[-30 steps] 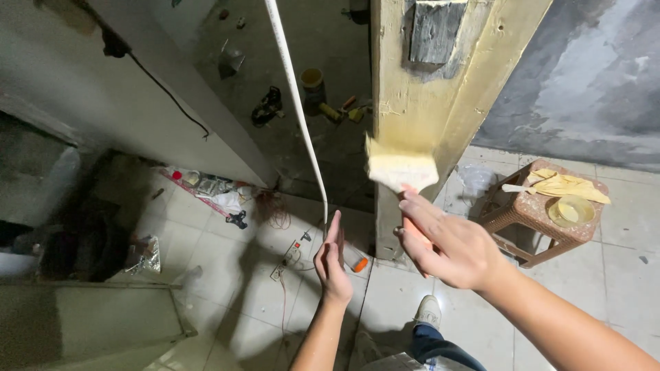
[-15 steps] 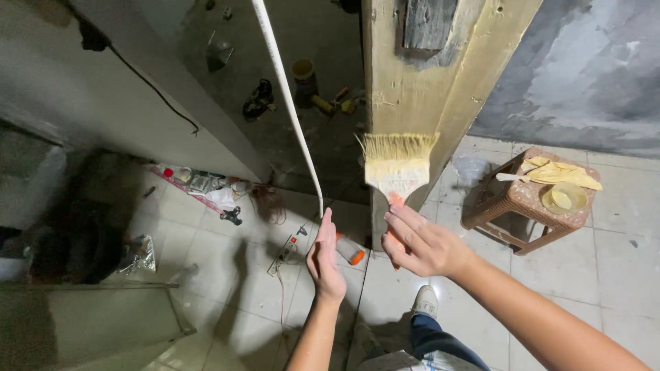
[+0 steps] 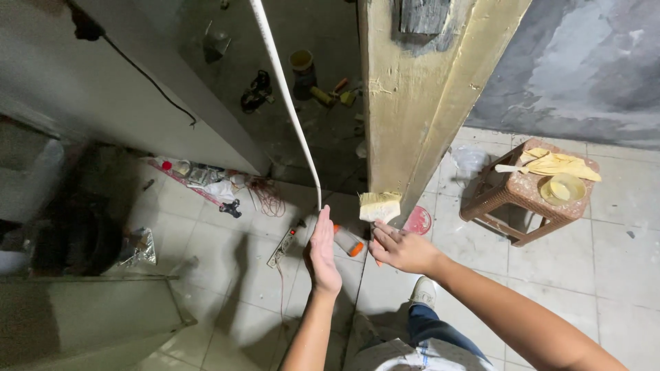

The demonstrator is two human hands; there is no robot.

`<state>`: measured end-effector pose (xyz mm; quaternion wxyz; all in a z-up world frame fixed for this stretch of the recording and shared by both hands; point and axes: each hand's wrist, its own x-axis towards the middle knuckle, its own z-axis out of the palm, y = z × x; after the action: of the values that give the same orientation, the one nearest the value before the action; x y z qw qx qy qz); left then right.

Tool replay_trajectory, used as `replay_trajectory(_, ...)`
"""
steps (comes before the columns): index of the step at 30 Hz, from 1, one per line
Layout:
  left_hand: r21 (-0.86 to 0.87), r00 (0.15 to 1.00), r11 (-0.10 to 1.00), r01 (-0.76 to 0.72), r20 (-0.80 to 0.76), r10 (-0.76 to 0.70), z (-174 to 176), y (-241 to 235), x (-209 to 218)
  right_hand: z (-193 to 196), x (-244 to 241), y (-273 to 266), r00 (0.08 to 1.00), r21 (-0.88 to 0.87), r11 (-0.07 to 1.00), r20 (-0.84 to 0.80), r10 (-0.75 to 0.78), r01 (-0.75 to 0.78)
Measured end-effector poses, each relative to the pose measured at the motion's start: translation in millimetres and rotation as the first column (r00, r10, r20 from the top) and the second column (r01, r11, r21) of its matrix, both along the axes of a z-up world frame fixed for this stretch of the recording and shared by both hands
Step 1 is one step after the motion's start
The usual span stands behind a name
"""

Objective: The person dips a paintbrush into a paint tray and applies paint onto a door frame.

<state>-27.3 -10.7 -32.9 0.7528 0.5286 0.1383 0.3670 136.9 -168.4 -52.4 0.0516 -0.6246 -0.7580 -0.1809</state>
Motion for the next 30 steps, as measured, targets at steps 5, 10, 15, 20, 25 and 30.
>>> replay_trajectory(5, 0.010, 1.000, 1.000, 0.003, -0.024, -0.003, 6.8, -0.7, -1.1, 86.2, 3.1, 4.9, 0.990, 0.250, 0.968, -0.138, 0.028, 0.007)
replay_trajectory(10, -0.068, 0.997, 0.998, -0.001, -0.071, -0.003, -2.1, 0.7, 11.8, 167.6, 11.9, 0.9, 0.989, 0.341, 0.940, -0.142, 0.046, 0.005)
replay_trajectory(15, -0.035, 0.999, 0.999, -0.004, -0.048, 0.003, -13.5, 9.1, 16.1, 216.9, 9.1, 1.0, 0.987, 0.566, 0.816, -0.025, 0.160, -0.118)
replay_trajectory(20, 0.054, 1.000, 0.999, 0.001, 0.021, -0.002, 18.0, 9.8, 31.0, 181.8, 12.7, -7.1, 0.992, 0.575, 0.809, 0.051, 0.112, -0.121)
replay_trajectory(25, 0.036, 1.000, 0.999, -0.003, -0.017, 0.004, 29.0, 15.2, 33.7, 131.5, 17.3, -16.8, 0.991, 0.519, 0.845, 0.052, 0.123, -0.132)
replay_trajectory(30, 0.066, 1.000, 0.998, 0.011, -0.003, -0.011, 22.8, 14.2, 38.1, 67.8, 17.7, -29.4, 0.994, 0.326, 0.939, -0.003, 0.114, -0.107)
